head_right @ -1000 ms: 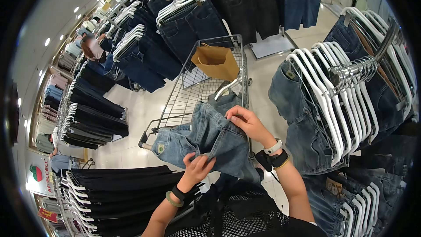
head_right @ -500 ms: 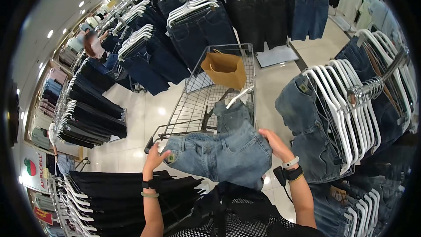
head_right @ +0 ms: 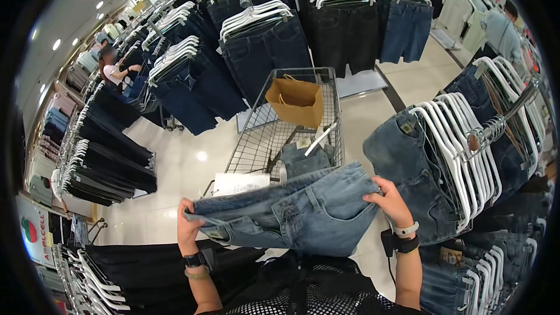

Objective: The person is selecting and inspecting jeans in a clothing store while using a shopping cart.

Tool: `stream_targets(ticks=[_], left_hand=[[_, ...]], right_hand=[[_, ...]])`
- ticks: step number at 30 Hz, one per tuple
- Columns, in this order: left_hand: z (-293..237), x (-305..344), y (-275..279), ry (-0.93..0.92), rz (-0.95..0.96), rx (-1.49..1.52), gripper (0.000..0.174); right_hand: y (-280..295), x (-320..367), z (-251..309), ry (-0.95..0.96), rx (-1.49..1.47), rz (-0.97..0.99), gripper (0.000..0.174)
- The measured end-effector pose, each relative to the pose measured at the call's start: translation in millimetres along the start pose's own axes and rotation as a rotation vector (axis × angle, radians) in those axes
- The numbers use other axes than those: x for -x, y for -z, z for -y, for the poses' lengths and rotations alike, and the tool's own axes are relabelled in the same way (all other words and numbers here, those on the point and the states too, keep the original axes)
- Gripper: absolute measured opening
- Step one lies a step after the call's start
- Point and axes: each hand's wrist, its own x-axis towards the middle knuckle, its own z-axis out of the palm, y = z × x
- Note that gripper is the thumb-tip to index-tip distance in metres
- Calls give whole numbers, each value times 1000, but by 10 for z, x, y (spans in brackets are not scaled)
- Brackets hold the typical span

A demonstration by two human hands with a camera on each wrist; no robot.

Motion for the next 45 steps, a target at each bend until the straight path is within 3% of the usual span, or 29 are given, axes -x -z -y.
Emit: stream_targets(ticks=[2, 3, 5, 7, 9, 11, 13, 15, 16, 18, 21, 22, 23, 25, 27, 28, 29, 31, 33, 34, 35, 37, 38, 39, 41, 43, 45], left_hand=[[-62, -153, -107, 333, -78, -47, 33], [161, -266, -50, 145, 67, -472, 29], [333, -273, -128, -3, 133, -597, 26], [279, -268, -170, 107, 161, -611, 25], [163, -289, -277, -194, -30, -948, 27], [145, -302, -319, -98, 19, -895, 29], [41, -388, -563, -365, 131, -955, 24], [218, -448, -899, -253, 480, -517, 26], [337, -450, -962, -253, 480, -517, 26], [482, -480, -1061, -196, 581, -890, 42], [314, -544, -1064, -160, 616, -1160, 49], [115, -595, -1005, -4, 803, -1232, 38], [-42, -577, -961, -4, 803, -1232, 38], [-270, -582, -917, 71, 1039, -481, 24], [-544, -478, -951, 33, 966, -306, 7], [-690, -370, -854, -272, 991, -47, 12], [-677, -357, -840, -240, 1008, -24, 18], [-517, -333, -743, -367, 645, -207, 16], [-326, -362, -714, -290, 524, -455, 19], [-76, -426, -689, -350, 357, -999, 41], [110, -395, -576, -350, 357, -999, 41], [439, -300, -243, 108, 467, -817, 69], [515, -296, -208, 157, 468, -794, 80], [577, -278, -162, 151, 478, -793, 80], [630, -231, -88, 210, 544, -244, 79], [613, -178, -131, 116, 565, -486, 67], [697, -154, -133, 113, 486, -481, 58]], right_hand=[[23, -48, -165, -40, -22, 52, 21], [3, -91, -231, -68, -46, 103, 20], [-29, -128, -242, -45, 6, 102, 15], [-92, -118, -214, -83, 236, 132, 11], [-198, -128, -184, -31, 157, 60, 9], [-206, -168, -279, -24, 117, 34, 13], [-209, -214, -310, -11, 179, 21, 15], [-237, -201, -369, -3, 236, -5, 18], [-245, -220, -391, 18, 212, 0, 19], [-223, -185, -380, 42, 192, -16, 21], [-181, -142, -349, 36, 199, -44, 20], [-160, -122, -374, 25, 191, -62, 19], [-152, -117, -397, 13, 184, -65, 19], [-180, -104, -415, 15, 142, -88, 18], [-184, -98, -419, 18, 102, -102, 17], [-179, -72, -418, 24, 97, -126, 17], [-188, -69, -411, 30, 90, -136, 16], [-211, -15, -336, 9, 61, -119, 16], [-246, -11, -270, -4, 32, -94, 16], [-298, -23, -247, 6, 38, -101, 13], [-326, -30, -234, 16, 41, -112, 10], [-377, -33, -205, 26, 27, -136, 10], [-389, -35, -205, 27, 9, -140, 9], [-373, -35, -238, 26, 8, -151, 9], [-333, -64, -331, -2, -14, -131, 15], [-348, -22, -349, -10, -8, -175, 17], [-384, -63, -296, -12, -7, -186, 18]])
